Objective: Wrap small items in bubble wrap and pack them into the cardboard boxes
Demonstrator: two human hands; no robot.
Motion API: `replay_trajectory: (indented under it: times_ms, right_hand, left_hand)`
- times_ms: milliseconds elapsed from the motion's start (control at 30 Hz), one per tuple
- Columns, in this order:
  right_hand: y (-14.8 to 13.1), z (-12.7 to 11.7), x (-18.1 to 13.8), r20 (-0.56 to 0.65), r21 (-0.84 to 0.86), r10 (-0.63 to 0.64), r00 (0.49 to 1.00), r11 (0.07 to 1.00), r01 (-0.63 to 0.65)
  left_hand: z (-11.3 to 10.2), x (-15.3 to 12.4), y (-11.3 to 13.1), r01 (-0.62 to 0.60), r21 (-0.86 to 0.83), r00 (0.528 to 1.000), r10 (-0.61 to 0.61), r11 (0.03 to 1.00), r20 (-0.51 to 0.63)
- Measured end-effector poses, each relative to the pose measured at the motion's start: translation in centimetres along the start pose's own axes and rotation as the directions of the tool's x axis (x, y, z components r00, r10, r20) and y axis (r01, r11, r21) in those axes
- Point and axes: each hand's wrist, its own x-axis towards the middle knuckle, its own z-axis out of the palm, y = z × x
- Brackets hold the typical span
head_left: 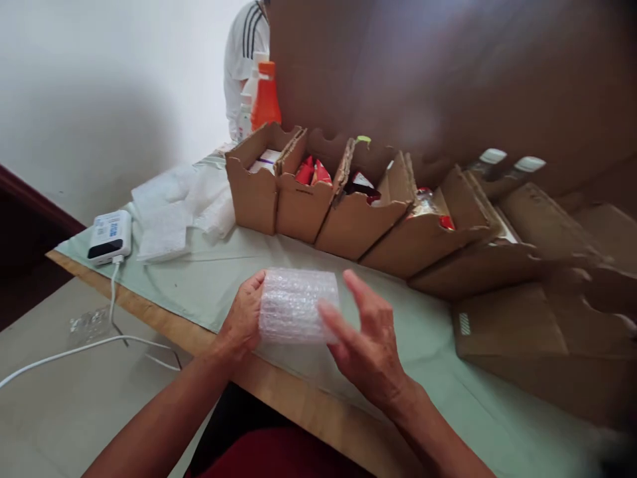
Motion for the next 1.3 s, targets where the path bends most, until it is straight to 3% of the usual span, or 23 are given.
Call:
replay_trajectory:
  times_ms: [67,100,167,200,267,333,367,400,467,533,567,633,700,767,833,900,933,967,1000,1033,1133,1200,1300]
  right_hand:
    - [-0.5,-1.7,-0.8,0.052,0.091,-0.031,0.998,0.996,0.026]
    - [-0.7,-2.5,-1.4,0.059,0.170,0.025,0.998,0.985,-0.034]
    - [-0.7,-3.8,-2.5,0.050,0.361,0.314,0.948,0.880,-0.310]
    - [-0.6,-4.2,-3.0,0.049,0.466,0.510,0.859,0.749,-0.472]
    - [0.0,-4.8,-3.8,0.105,0.672,0.824,0.557,0.354,-0.650]
    - [0.6,-4.9,-4.4,0.214,0.796,0.938,0.271,-0.007,-0.605]
    - [0.8,-4.9,-4.8,0.264,0.820,0.948,0.181,-0.121,-0.559]
    - [1.0,-4.9,-5.3,0.300,0.826,0.946,0.123,-0.193,-0.529]
    - [1.0,-5.2,-6.7,0.316,0.816,0.946,0.065,-0.237,-0.527]
    - [0.9,-6.0,-8.9,0.288,0.780,0.957,0.024,-0.220,-0.586]
    - [0.9,-6.6,-10.3,0.265,0.746,0.964,0.004,-0.202,-0.634]
    - [1.0,-8.2,-13.1,0.170,0.648,0.985,-0.021,-0.128,-0.751]
    - [1.1,-10.1,-15.5,0.014,0.514,1.000,0.022,0.011,-0.858]
    - [1.1,-11.5,-16.5,-0.123,0.322,0.982,0.144,0.177,-0.930]
    - [0.8,-11.7,-15.7,-0.132,0.117,0.924,0.358,0.373,-0.920]
    - [0.3,-10.3,-13.3,-0.016,-0.014,0.786,0.618,0.617,-0.786]
    - [0.1,-9.1,-11.8,0.071,-0.036,0.681,0.729,0.732,-0.680]
    - [-0.1,-7.7,-10.3,0.168,-0.042,0.570,0.804,0.819,-0.572]
    - [-0.3,-6.3,-9.0,0.274,-0.043,0.470,0.839,0.877,-0.478]
    - [-0.4,-5.1,-8.0,0.374,-0.039,0.389,0.842,0.914,-0.405]
    - [0.1,-3.4,-8.3,0.544,-0.042,0.302,0.783,0.942,-0.334]
    - [1.0,-4.4,-10.9,0.523,-0.100,0.365,0.770,0.924,-0.369]
    - [2.5,-7.8,-15.8,0.385,-0.253,0.531,0.755,0.847,-0.467]
  left_hand:
    - [0.4,-0.2,-0.6,0.030,0.070,0.998,-0.034,0.997,0.049]
    - [0.5,-0.2,-0.6,0.042,0.109,0.996,-0.051,0.993,0.079]
    - [0.7,-0.1,-0.5,0.063,0.190,0.983,-0.094,0.980,0.157]
    - [0.7,0.0,-0.4,0.062,0.248,0.970,-0.116,0.967,0.211]
    - [0.7,0.0,-0.2,0.030,0.377,0.925,-0.168,0.926,0.340]
    - [0.7,0.2,-0.1,-0.013,0.481,0.860,-0.236,0.876,0.452]
    - [0.8,0.4,-0.1,-0.023,0.512,0.833,-0.267,0.859,0.484]
    - [0.8,0.6,-0.2,-0.021,0.528,0.816,-0.291,0.849,0.500]
    - [1.0,1.3,-0.5,-0.031,0.556,0.805,-0.309,0.831,0.507]
    - [1.3,2.2,-0.8,-0.094,0.622,0.818,-0.297,0.777,0.494]
    - [1.5,2.6,-0.9,-0.154,0.680,0.834,-0.274,0.717,0.478]
    - [1.9,3.2,-1.2,-0.308,0.805,0.891,-0.144,0.507,0.432]
    - [2.4,2.9,-1.5,-0.430,0.867,0.903,0.099,0.254,0.418]
    - [3.1,1.6,-1.7,-0.518,0.849,0.828,0.311,0.106,0.466]
    - [3.9,-0.4,-2.1,-0.630,0.773,0.738,0.369,0.074,0.566]
    - [4.7,-2.3,-2.7,-0.724,0.686,0.673,0.293,0.074,0.678]
    - [5.0,-2.9,-3.2,-0.744,0.665,0.660,0.226,0.065,0.716]
    - [5.1,-3.2,-3.6,-0.744,0.667,0.665,0.152,0.044,0.732]
    - [5.0,-3.3,-4.0,-0.724,0.690,0.688,0.081,0.010,0.721]
    - [4.8,-3.0,-4.4,-0.688,0.725,0.725,0.025,-0.028,0.689]
    - [3.6,-1.5,-5.0,-0.581,0.809,0.814,-0.059,-0.091,0.578]
    - [3.0,-0.8,-5.2,-0.576,0.811,0.817,-0.063,-0.099,0.573]
    - [2.8,-0.8,-5.3,-0.609,0.783,0.793,-0.055,-0.126,0.607]
